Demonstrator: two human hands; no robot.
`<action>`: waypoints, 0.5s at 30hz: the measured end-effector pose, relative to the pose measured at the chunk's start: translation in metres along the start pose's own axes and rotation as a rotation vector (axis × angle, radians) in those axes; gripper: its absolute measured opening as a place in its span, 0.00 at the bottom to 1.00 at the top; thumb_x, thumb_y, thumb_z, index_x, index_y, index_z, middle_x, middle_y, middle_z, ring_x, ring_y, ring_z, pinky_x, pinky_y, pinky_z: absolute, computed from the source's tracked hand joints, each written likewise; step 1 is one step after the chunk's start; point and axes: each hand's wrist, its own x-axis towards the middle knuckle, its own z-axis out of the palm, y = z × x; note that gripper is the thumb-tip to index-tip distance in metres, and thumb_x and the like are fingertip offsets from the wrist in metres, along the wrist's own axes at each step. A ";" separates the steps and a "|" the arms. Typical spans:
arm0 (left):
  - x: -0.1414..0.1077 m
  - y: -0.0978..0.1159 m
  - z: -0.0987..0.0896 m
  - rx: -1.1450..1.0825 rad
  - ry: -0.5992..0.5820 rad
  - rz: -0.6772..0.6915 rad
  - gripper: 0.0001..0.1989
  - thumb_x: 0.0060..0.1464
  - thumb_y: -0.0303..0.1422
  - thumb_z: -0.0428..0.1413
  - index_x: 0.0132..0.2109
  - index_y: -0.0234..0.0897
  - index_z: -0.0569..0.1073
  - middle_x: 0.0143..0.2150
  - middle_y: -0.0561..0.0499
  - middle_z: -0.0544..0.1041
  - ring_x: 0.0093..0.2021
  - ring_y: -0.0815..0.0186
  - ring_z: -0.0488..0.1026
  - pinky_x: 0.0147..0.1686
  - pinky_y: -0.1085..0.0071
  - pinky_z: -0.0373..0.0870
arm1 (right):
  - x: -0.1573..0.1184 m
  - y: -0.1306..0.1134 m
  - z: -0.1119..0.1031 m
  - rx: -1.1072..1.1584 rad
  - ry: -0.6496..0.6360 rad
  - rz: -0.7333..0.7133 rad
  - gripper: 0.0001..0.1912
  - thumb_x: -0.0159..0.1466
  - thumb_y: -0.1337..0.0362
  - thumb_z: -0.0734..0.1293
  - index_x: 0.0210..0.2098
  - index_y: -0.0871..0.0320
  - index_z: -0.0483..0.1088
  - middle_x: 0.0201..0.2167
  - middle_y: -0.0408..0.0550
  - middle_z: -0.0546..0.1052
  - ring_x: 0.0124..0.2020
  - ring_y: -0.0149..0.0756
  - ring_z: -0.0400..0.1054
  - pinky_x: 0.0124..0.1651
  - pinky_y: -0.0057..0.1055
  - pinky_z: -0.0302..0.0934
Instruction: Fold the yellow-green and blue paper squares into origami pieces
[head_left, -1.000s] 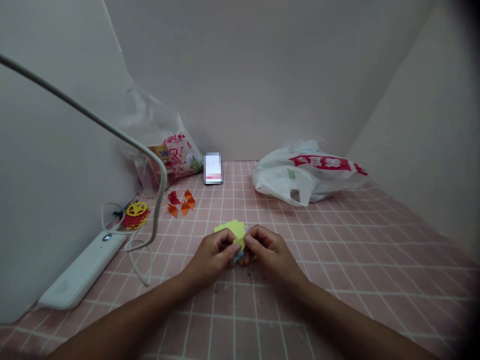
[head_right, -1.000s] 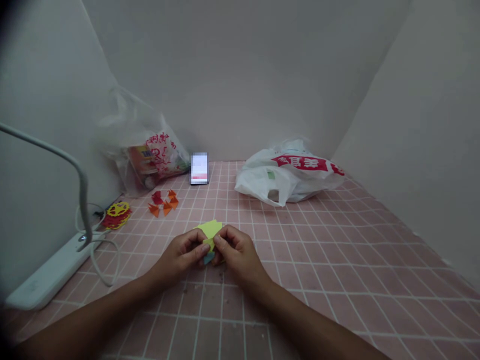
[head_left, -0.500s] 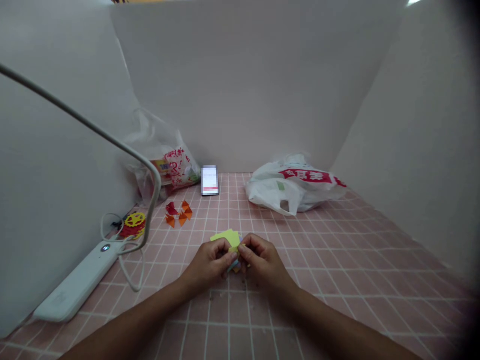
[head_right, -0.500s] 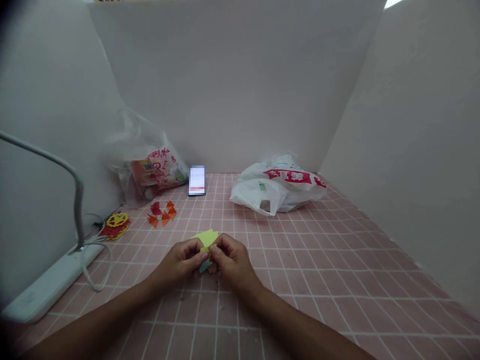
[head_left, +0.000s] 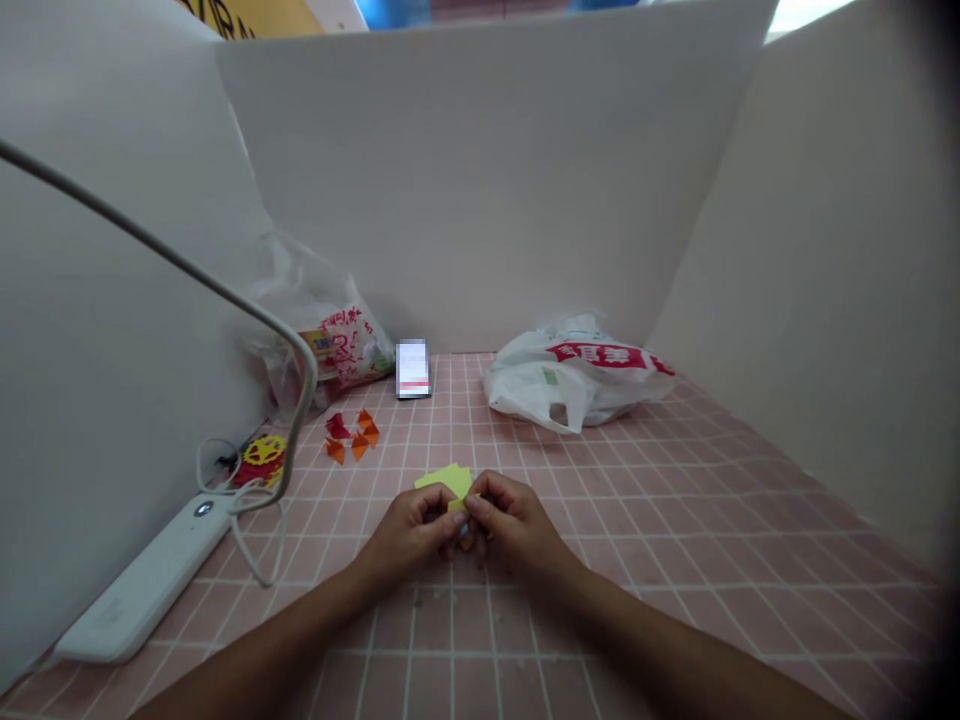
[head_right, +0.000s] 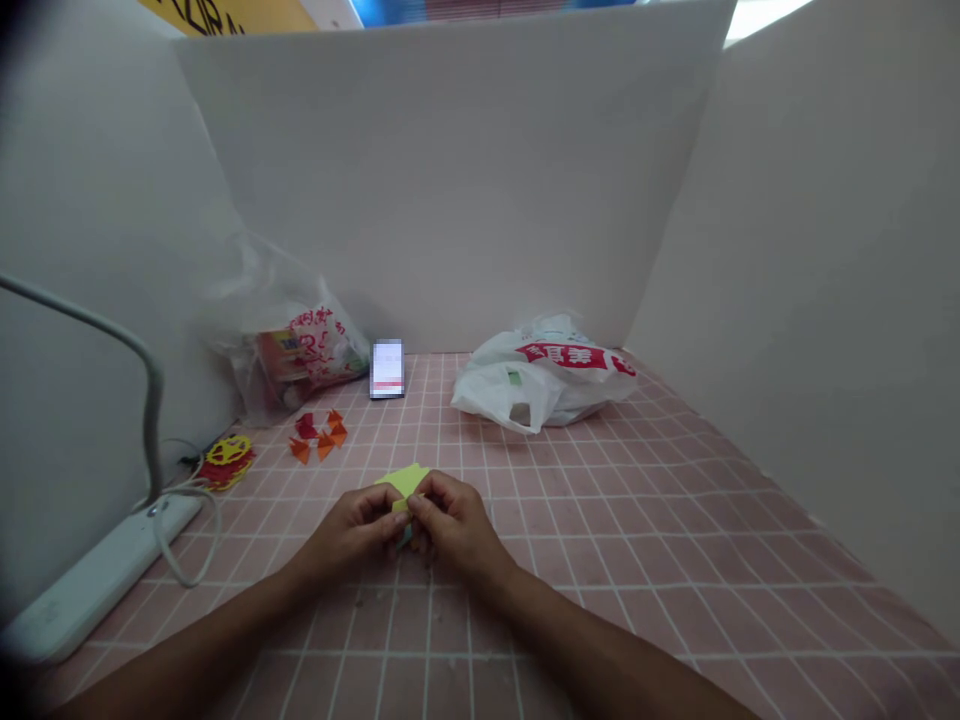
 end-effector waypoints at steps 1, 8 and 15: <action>0.000 0.001 -0.001 0.010 0.007 0.002 0.16 0.56 0.43 0.58 0.30 0.34 0.70 0.24 0.54 0.72 0.22 0.71 0.67 0.25 0.76 0.63 | 0.000 -0.002 0.000 -0.024 0.002 -0.010 0.13 0.62 0.57 0.67 0.27 0.57 0.65 0.17 0.39 0.71 0.16 0.27 0.62 0.20 0.23 0.55; -0.005 0.011 0.000 0.156 0.110 0.050 0.15 0.57 0.41 0.56 0.29 0.33 0.72 0.25 0.53 0.72 0.21 0.71 0.69 0.26 0.75 0.65 | 0.000 -0.006 -0.001 -0.046 0.016 -0.036 0.15 0.63 0.54 0.66 0.27 0.58 0.67 0.20 0.40 0.73 0.17 0.27 0.65 0.22 0.24 0.59; -0.006 0.010 0.001 0.270 0.185 0.116 0.16 0.59 0.40 0.53 0.28 0.34 0.71 0.24 0.53 0.70 0.21 0.70 0.69 0.25 0.74 0.65 | 0.002 -0.006 -0.001 0.022 -0.010 -0.020 0.18 0.65 0.50 0.65 0.30 0.59 0.67 0.23 0.40 0.73 0.18 0.27 0.67 0.23 0.24 0.61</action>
